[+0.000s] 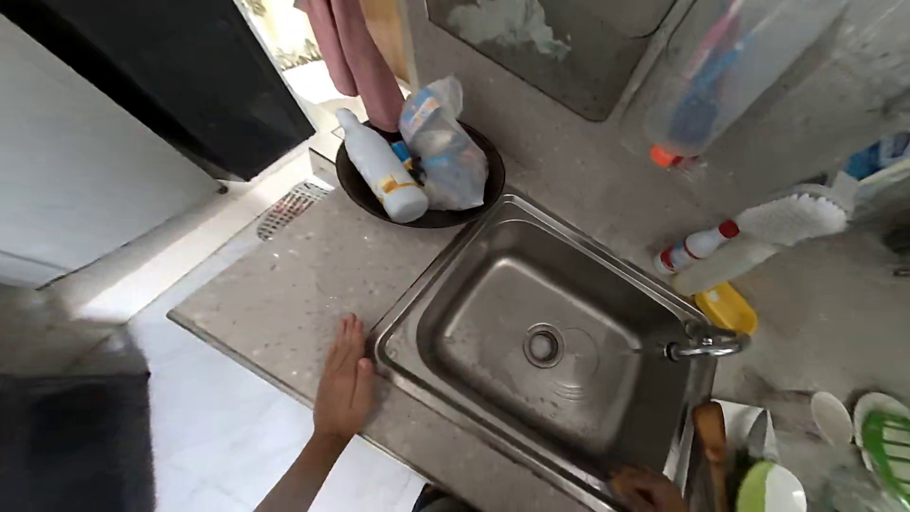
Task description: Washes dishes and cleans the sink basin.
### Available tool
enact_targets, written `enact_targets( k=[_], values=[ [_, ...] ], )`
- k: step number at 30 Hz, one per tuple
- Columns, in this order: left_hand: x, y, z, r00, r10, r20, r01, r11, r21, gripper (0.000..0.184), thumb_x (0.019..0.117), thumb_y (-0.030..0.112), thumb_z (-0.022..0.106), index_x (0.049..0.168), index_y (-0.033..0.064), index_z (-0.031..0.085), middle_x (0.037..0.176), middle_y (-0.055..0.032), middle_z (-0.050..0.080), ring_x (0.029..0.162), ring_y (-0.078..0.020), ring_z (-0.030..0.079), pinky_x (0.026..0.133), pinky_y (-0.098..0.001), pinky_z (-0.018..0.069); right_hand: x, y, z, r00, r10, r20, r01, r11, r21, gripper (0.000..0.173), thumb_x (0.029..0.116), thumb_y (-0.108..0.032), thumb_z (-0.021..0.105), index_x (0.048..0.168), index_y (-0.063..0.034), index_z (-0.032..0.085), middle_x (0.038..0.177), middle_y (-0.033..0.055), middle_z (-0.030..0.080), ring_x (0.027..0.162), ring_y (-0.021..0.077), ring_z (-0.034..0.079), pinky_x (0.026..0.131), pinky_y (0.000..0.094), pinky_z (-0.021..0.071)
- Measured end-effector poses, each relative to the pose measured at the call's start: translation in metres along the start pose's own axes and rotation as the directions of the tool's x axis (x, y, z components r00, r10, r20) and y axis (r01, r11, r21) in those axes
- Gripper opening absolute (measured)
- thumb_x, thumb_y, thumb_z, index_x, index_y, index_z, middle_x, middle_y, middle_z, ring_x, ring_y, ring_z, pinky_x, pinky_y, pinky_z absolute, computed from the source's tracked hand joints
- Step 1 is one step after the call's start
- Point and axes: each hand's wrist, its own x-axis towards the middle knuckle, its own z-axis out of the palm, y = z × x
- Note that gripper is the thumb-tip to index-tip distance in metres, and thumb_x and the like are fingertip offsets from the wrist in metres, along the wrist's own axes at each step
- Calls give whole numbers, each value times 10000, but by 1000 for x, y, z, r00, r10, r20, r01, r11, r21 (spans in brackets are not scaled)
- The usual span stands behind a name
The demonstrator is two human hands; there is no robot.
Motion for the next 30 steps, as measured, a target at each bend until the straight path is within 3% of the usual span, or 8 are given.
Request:
enact_targets(
  k=[3, 6, 10, 13, 18, 24, 27, 30],
  values=[
    [2, 0, -2, 1000, 6, 4, -6, 1000, -22, 788, 1066, 503, 129, 1539, -83, 358, 1618, -269, 329, 1539, -413, 249, 1263, -521, 186, -3, -3, 10, 996, 27, -90, -39, 991, -130, 243, 1000, -126, 607, 1114, 13, 771, 1214, 205, 721, 1196, 381, 660, 1090, 550, 463],
    [4, 3, -4, 1000, 14, 2, -14, 999, -51, 792, 1071, 498, 130, 1537, -108, 336, 1612, -295, 320, 1536, -444, 234, 1264, -531, 177, 31, -41, 56, 970, -86, -227, 84, 996, -19, 223, 982, -130, 639, 1104, -14, 785, 1177, 150, 749, 1140, 298, 706, 1047, 478, 528],
    [1, 11, -7, 999, -47, -9, 47, 998, -36, 810, 1070, 516, 117, 1548, -109, 308, 1621, -297, 297, 1539, -440, 228, 1267, -517, 181, 50, -76, 75, 956, -156, -247, 170, 985, 33, 214, 967, -108, 649, 1095, -4, 786, 1188, 165, 743, 1155, 311, 700, 1036, 474, 533],
    [4, 11, -6, 998, -51, -42, 49, 998, -42, 818, 1071, 519, 113, 1533, -120, 331, 1609, -308, 313, 1528, -453, 248, 1261, -512, 205, 20, -43, 40, 986, -62, -153, 74, 995, 70, 186, 947, -79, 676, 1072, 16, 776, 1168, 177, 743, 1118, 278, 713, 1012, 428, 556],
    [4, 2, -6, 998, 11, -59, -15, 997, -74, 777, 1083, 475, 144, 1512, -135, 359, 1596, -314, 333, 1529, -452, 247, 1261, -511, 202, -15, 18, -9, 990, -138, -2, 137, 985, -109, 193, 921, -24, 661, 1050, -26, 804, 1234, 171, 724, 1210, 418, 634, 1085, 608, 421],
    [6, 0, -8, 998, -11, -65, 6, 996, -87, 762, 1073, 462, 168, 1519, -128, 354, 1607, -309, 315, 1533, -422, 260, 1261, -492, 209, 20, 7, -59, 845, 29, 534, 246, 866, -436, 295, 964, 18, 566, 1192, -48, 740, 1344, 169, 659, 1325, 407, 544, 1154, 592, 342],
    [6, 0, -7, 999, -19, -50, 15, 997, -79, 739, 1063, 447, 216, 1526, -112, 355, 1619, -287, 308, 1538, -412, 253, 1262, -497, 205, 42, 9, -74, 815, 267, 514, 205, 697, -687, 319, 1009, -50, 541, 1293, -60, 686, 1355, 210, 633, 1332, 433, 524, 1157, 621, 327],
    [5, -3, -7, 999, 2, -40, -4, 999, -51, 755, 1059, 469, 234, 1525, -112, 358, 1614, -289, 317, 1532, -427, 258, 1257, -507, 208, 75, -21, -75, 780, 516, 355, 20, 546, -837, 382, 1093, -147, 440, 1378, 66, 578, 1455, 309, 518, 1419, 482, 411, 1208, 630, 208]
  ],
)
